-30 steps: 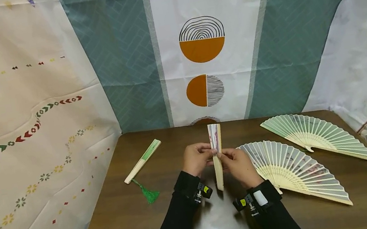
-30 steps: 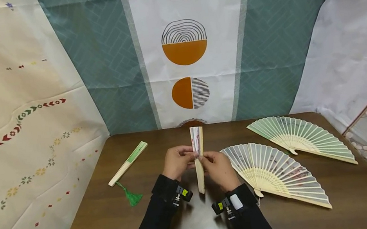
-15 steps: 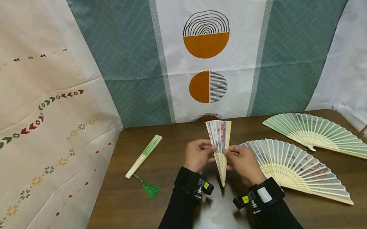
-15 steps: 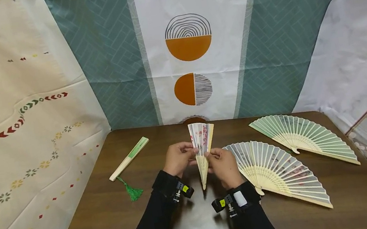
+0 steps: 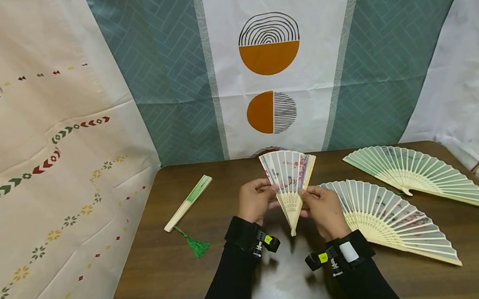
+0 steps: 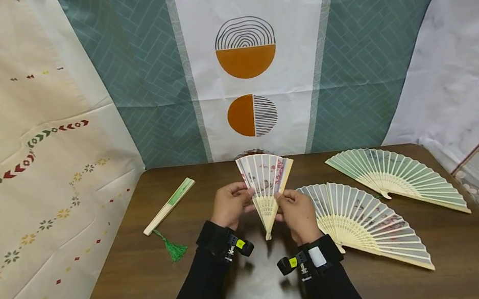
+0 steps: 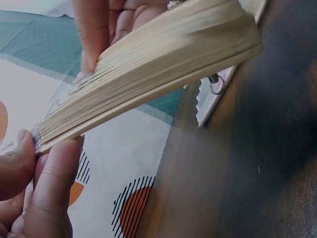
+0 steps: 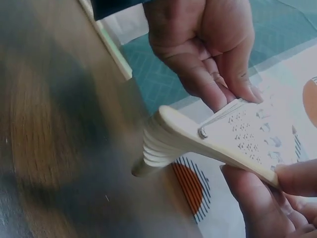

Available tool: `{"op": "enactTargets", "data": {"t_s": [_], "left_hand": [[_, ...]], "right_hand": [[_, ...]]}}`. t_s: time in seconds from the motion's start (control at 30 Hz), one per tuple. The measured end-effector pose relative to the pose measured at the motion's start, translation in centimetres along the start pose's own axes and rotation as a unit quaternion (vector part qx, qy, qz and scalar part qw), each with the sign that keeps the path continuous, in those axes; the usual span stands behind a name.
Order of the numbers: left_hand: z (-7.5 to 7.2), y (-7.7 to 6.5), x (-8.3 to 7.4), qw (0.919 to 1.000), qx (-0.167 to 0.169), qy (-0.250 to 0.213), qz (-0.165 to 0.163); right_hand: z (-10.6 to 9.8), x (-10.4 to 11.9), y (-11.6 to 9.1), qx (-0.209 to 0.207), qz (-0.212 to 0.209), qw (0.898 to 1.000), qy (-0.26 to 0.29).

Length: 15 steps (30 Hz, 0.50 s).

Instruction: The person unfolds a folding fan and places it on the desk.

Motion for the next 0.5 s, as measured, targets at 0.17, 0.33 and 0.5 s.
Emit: {"op": "enactTargets", "data": {"t_s": [0.17, 0.33, 0.5], "left_hand": [[-0.2, 0.1, 0.0, 0.9997, -0.008, -0.022, 0.003], [-0.5, 0.1, -0.1, 0.9992, -0.019, -0.034, 0.000], [-0.7, 0.2, 0.1, 0.9980, -0.036, -0.052, -0.004]], "right_hand": [[-0.4, 0.1, 0.0, -0.012, -0.005, 0.999, 0.029], [-1.0, 0.0, 0.1, -0.028, -0.002, 0.998, 0.047], [-1.4, -0.1, 0.2, -0.040, 0.001, 0.996, 0.081]]}}
Point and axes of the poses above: each hand's wrist, its own y-axis towards the middle knuckle, its own z-axis out of the palm, x = y × z, the point moved 10 cm from there along y, towards the middle knuckle, and after that the axes turned 15 degrees about z, right-handed, at the moved point
